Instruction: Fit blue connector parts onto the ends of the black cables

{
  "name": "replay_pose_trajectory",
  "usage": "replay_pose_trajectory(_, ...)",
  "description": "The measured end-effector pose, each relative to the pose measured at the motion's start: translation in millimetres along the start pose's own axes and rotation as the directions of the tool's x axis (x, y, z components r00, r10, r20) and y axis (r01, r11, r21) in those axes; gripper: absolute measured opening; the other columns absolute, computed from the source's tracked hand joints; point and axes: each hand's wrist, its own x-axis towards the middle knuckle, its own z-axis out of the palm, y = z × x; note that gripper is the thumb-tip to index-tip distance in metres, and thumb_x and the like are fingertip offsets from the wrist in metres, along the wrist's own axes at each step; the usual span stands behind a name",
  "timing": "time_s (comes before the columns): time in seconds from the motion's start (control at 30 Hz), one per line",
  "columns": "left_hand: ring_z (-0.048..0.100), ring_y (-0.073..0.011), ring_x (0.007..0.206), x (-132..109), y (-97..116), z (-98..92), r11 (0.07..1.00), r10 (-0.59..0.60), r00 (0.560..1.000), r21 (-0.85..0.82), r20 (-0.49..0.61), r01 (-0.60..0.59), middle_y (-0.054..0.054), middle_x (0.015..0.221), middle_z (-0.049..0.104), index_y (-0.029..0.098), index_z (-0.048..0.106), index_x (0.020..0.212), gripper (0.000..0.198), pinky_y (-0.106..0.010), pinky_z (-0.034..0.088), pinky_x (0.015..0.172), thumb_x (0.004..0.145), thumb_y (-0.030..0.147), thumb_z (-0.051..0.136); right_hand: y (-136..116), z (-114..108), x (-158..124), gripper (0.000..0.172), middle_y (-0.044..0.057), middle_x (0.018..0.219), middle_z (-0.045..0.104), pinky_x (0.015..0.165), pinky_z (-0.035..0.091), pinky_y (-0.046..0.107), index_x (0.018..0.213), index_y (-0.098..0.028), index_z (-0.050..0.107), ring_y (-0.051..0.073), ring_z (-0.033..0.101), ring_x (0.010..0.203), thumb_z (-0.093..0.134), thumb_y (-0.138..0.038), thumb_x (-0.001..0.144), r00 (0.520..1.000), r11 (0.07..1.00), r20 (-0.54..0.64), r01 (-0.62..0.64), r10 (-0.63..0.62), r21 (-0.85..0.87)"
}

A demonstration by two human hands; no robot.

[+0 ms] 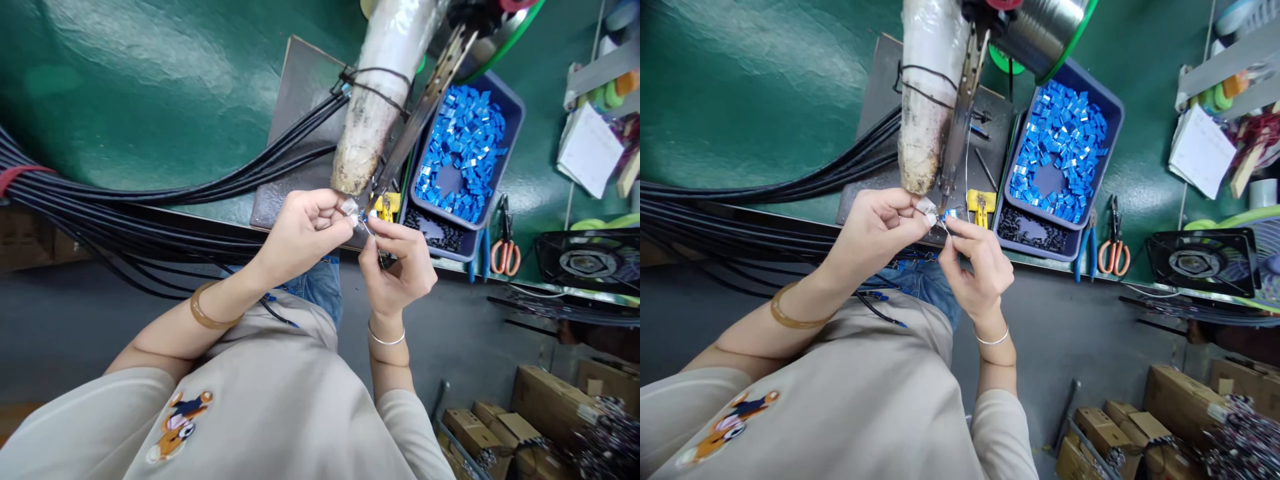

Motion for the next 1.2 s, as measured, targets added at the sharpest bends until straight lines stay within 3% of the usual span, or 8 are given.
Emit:
replay_pose_trajectory(0.83, 0.042, -0.0036, 0.050, 1.2, 5.9, -0.6, 1.000, -0.006, 1.000, 0.008, -0.012, 0.006, 0.004, 0.055, 0.049, 0.014, 0.062, 0.063, 0.007, -0.014, 0.035, 0.045, 0.069, 0.010, 0.064, -3.0, -1.3, 6.2, 0.018, 0.001, 0.096, 0.074, 0.075, 0.060, 0.032, 0.083, -0.022, 0.060, 0.016, 0.071, 0.085, 0.069, -0.007, 0.080, 1.000, 1.000, 0.010, -0.017, 0.017, -0.020)
replay_pose_trajectory(1.2, 0.035, -0.0019, 0.046, -0.4, 3.3, -2.8, 0.999, -0.032, 0.999, 0.023, 0.030, 0.031, 0.005, 0.053, 0.044, 0.014, 0.063, 0.066, 0.006, -0.012, 0.029, 0.042, 0.070, 0.009, 0.064, -2.0, -3.0, 5.9, 0.016, 0.001, 0.091, 0.075, 0.074, 0.059, 0.029, 0.082, -0.020, 0.060, 0.014, 0.071, 0.083, 0.068, -0.006, 0.081, 0.999, 1.000, 0.030, -0.020, 0.020, -0.018)
